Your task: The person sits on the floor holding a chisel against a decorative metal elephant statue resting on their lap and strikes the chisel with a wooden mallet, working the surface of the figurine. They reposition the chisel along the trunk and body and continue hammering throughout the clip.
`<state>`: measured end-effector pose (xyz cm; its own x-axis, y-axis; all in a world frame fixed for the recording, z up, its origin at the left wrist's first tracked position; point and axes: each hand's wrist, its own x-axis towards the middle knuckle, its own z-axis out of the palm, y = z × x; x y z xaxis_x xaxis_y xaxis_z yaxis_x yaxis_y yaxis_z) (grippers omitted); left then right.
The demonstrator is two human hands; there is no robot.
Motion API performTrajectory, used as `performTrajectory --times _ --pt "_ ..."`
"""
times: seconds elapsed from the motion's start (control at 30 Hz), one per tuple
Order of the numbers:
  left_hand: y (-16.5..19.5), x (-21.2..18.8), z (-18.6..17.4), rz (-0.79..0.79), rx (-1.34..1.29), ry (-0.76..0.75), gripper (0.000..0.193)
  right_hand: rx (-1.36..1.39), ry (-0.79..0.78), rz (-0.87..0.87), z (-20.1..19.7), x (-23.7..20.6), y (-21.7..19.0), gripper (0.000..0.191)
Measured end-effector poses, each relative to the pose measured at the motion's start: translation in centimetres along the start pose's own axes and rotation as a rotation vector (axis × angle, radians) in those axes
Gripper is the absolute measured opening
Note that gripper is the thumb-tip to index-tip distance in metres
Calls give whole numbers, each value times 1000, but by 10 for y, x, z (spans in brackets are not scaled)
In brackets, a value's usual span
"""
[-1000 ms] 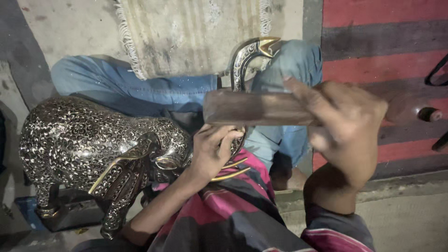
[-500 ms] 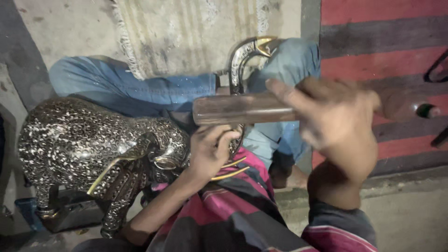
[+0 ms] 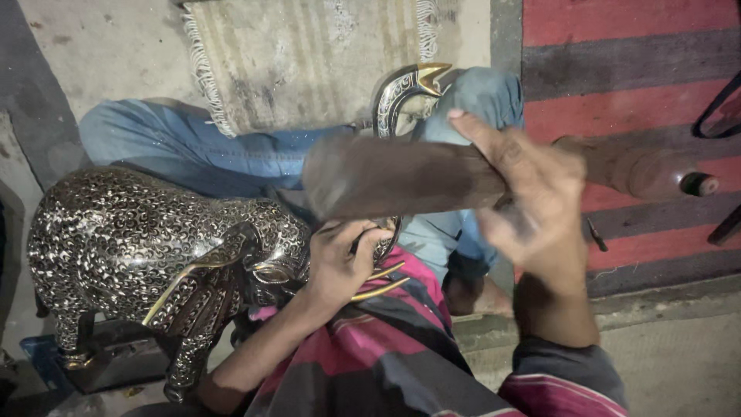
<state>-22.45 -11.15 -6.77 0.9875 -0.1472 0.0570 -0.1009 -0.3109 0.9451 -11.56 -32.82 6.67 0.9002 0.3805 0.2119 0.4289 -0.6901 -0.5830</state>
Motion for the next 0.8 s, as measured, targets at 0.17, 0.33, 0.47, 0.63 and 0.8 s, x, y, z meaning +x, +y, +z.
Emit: performTrajectory --times 0.17,0.33,0.47,0.63,0.8 --pt "3 -2 0 -56 -9 18 20 -369 -238 -190 -9 -2 -3 73" --pt "2 0 1 65 -84 35 17 -368 -254 -167 -8 -14 6 76" --pt "1 0 0 -19 -55 -51 18 -437 -252 -176 -3 -22 14 70" --pt "2 -4 -1 -29 -73 -32 20 -373 -287 -152 -2 -16 18 66" --pt "-9 -15 1 -80 -95 -68 20 -180 -238 -201 -1 1 9 65"
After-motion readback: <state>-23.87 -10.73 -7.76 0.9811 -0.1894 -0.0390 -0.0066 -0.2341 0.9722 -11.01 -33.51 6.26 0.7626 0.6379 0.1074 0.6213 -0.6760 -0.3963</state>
